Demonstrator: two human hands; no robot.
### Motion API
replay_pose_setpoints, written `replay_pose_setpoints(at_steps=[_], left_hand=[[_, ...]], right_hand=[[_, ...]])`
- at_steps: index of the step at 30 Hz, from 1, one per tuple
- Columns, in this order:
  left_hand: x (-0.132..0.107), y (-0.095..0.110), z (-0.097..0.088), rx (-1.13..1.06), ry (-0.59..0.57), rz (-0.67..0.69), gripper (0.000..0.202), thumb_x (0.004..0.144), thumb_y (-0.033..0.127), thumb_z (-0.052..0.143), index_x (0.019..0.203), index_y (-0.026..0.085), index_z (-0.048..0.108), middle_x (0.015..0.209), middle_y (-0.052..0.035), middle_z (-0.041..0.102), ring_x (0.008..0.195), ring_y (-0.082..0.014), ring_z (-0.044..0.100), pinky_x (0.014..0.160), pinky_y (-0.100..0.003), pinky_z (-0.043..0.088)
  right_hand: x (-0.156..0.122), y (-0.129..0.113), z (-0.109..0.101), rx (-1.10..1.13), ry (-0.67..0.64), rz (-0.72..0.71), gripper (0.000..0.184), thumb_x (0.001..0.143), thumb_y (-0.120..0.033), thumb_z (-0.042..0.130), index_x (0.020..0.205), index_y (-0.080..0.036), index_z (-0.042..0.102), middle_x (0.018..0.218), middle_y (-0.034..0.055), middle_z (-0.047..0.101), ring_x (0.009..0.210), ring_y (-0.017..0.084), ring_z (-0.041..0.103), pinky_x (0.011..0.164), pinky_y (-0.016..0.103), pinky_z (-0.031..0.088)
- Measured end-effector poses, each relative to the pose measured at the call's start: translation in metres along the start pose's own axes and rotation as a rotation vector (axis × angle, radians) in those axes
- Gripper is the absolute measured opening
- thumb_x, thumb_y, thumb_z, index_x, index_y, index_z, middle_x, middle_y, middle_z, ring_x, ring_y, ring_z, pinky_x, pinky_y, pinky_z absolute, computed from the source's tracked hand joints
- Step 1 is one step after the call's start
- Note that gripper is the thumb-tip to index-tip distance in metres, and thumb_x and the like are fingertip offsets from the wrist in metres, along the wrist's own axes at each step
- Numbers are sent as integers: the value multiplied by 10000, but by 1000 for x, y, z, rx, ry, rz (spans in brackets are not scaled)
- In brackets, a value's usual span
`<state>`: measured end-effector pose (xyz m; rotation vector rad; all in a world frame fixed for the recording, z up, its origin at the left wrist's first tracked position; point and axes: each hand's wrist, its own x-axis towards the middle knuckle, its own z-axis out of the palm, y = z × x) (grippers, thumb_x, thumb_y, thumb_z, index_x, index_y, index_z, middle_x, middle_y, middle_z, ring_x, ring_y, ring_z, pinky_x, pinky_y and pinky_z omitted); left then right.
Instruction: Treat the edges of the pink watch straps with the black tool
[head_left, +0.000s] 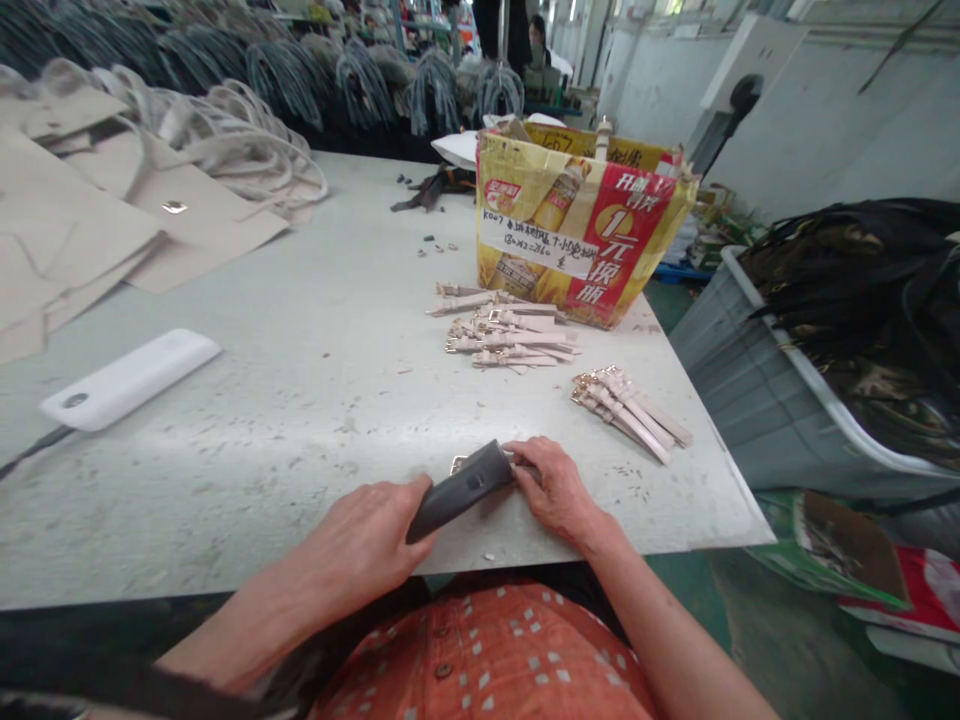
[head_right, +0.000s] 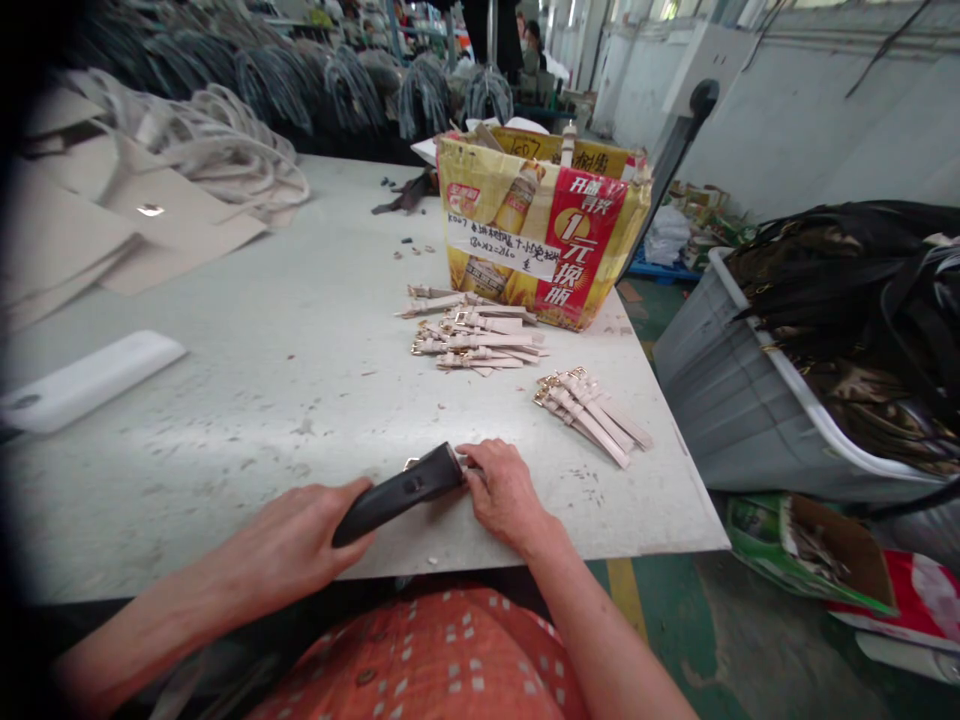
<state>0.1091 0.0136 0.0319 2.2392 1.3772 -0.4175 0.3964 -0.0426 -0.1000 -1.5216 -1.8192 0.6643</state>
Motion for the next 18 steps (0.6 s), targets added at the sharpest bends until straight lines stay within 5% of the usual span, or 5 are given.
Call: replay_pose_setpoints(at_steps=[4,10,18], left_hand=[[4,-20,-10,55,-16,-34,269,1100,404,667,1231,254,848,1145,-157,978,1079,-387,950,907,-419,602],[-3,-58,-9,-38,6,-52,354,983,541,664,1093,270,863,1068,-148,969,996,-399,924,900,-457,627],[16,-41,-11,-99,18,-40,269,883,498,719,1003,294,846,959,-93,943,930,-361,901,858,-417,624]], right_hand=[[1,1,2,-4,4,-5,424,1046,-67,832,1415,-258,921,1156,94,889,1115,326,784,1073,477,642],[0,0,4,-17,24,0,319,1057,-104,841,1313,-270,931,1138,86,872,1097,317,766,1055,460,633],[0,0,2,-24,18,-22,236,1057,-139,859,1242,-271,924,1136,94,883,1107,325,781,1056,468,640]])
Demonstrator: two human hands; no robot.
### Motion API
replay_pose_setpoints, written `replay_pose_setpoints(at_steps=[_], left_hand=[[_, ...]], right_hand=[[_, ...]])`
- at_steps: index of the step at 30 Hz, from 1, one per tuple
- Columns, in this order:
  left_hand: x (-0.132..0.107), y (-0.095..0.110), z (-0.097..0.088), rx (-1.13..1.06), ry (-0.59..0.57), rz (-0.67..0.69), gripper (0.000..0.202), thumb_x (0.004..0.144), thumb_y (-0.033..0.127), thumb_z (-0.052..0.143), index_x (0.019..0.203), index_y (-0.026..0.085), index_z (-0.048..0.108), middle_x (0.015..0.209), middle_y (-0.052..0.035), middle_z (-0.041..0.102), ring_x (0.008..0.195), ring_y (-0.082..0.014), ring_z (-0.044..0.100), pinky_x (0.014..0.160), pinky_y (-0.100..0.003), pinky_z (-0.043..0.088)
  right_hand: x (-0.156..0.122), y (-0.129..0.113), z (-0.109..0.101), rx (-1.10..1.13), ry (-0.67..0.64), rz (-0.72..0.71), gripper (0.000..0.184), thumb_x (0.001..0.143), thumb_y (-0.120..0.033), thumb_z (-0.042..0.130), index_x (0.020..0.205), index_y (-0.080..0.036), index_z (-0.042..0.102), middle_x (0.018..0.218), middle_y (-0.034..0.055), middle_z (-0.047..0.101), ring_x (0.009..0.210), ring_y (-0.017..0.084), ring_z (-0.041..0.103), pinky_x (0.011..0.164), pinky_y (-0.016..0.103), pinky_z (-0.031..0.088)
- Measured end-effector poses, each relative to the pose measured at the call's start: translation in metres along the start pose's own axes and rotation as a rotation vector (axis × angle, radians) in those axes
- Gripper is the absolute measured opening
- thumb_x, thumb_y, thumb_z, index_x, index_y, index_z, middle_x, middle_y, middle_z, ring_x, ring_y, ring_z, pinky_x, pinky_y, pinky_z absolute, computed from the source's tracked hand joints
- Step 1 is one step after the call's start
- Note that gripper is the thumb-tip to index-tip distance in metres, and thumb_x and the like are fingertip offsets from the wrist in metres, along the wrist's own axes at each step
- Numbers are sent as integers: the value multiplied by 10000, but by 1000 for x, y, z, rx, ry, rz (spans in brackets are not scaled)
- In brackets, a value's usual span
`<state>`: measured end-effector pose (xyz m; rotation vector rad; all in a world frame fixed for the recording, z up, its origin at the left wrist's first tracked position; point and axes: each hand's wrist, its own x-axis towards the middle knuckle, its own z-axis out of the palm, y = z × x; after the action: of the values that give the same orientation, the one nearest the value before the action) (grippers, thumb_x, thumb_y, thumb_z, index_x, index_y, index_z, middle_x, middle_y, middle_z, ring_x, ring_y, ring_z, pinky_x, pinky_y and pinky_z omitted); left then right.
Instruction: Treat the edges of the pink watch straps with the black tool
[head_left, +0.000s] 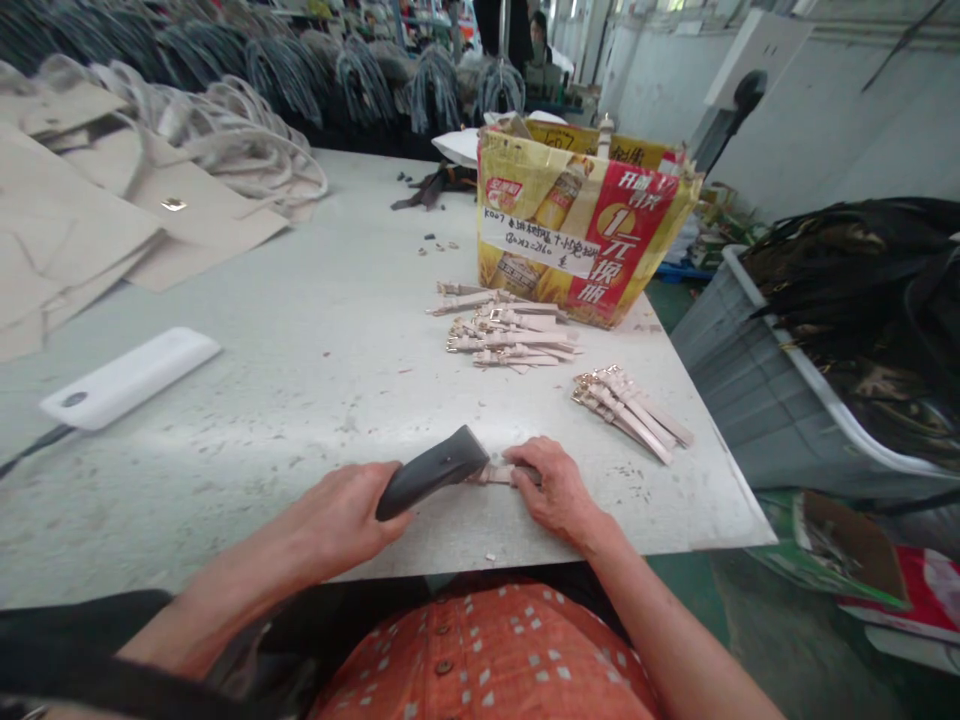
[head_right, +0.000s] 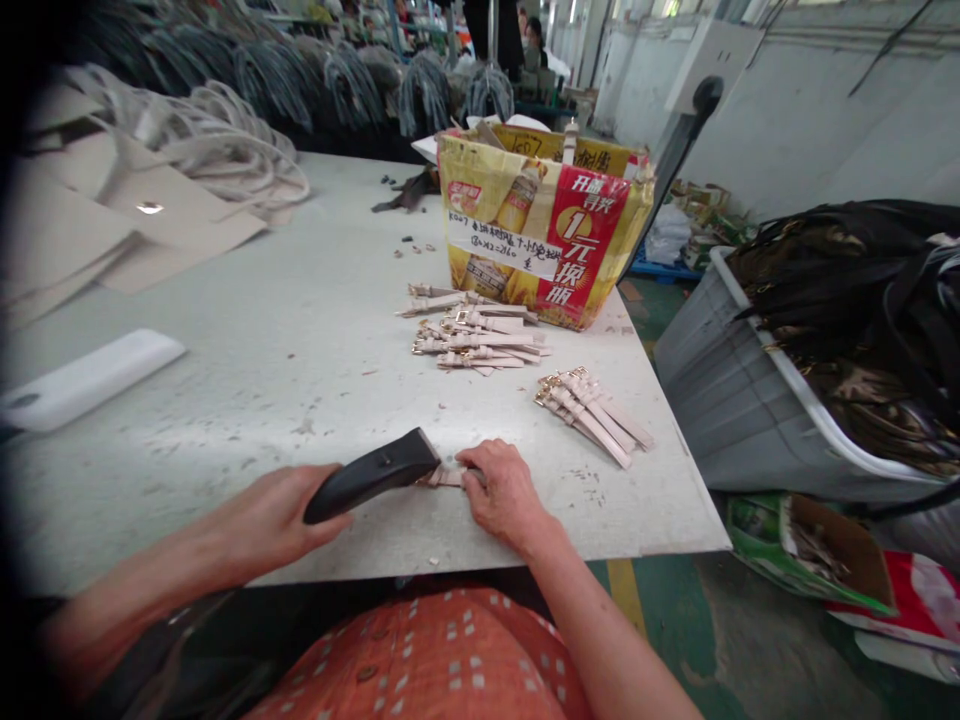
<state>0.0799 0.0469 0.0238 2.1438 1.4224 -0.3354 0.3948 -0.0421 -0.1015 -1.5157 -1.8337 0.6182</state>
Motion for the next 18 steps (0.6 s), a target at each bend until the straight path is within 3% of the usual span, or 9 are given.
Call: replay_pose_setpoints(at_steps=[5,9,12,18], left_hand=[[9,-2,-3,-19,12,2,291,877,504,724,1027,285,844,996,-94,954,967,-368,916,871,-409,630],[-3,-19,2,-10,38,-35,327,867,537,729,1024,273,841,1002,-124,948,952,-402,910,878,-450,649],[-12,-26,8,-36,24,-38,310,870,541,719,998,285,839,994,-108,943,955,-389,912,879,-444,649],[-6,-18,14,-56,-9,-8,310,895,516,704,1029,285,861,1070,-115,973,1034,-383,918,922,-437,642]], right_hand=[[-1,0,-2,23,11,-30,258,1015,-188,939,1265,-252,918,1148,97,892,1107,326,806,1058,473,657],[-3,-2,-5,44,14,-34,369,940,-171,992,1288,-255,902,1222,104,897,1168,342,815,1091,497,677],[-2,-3,-7,52,15,-13,326,952,-122,973,1239,-254,894,1226,109,893,1190,342,816,1095,494,678],[7,-12,-11,-25,-67,44,278,1009,-56,956,1203,-249,906,1220,101,892,1224,327,819,1093,456,656]])
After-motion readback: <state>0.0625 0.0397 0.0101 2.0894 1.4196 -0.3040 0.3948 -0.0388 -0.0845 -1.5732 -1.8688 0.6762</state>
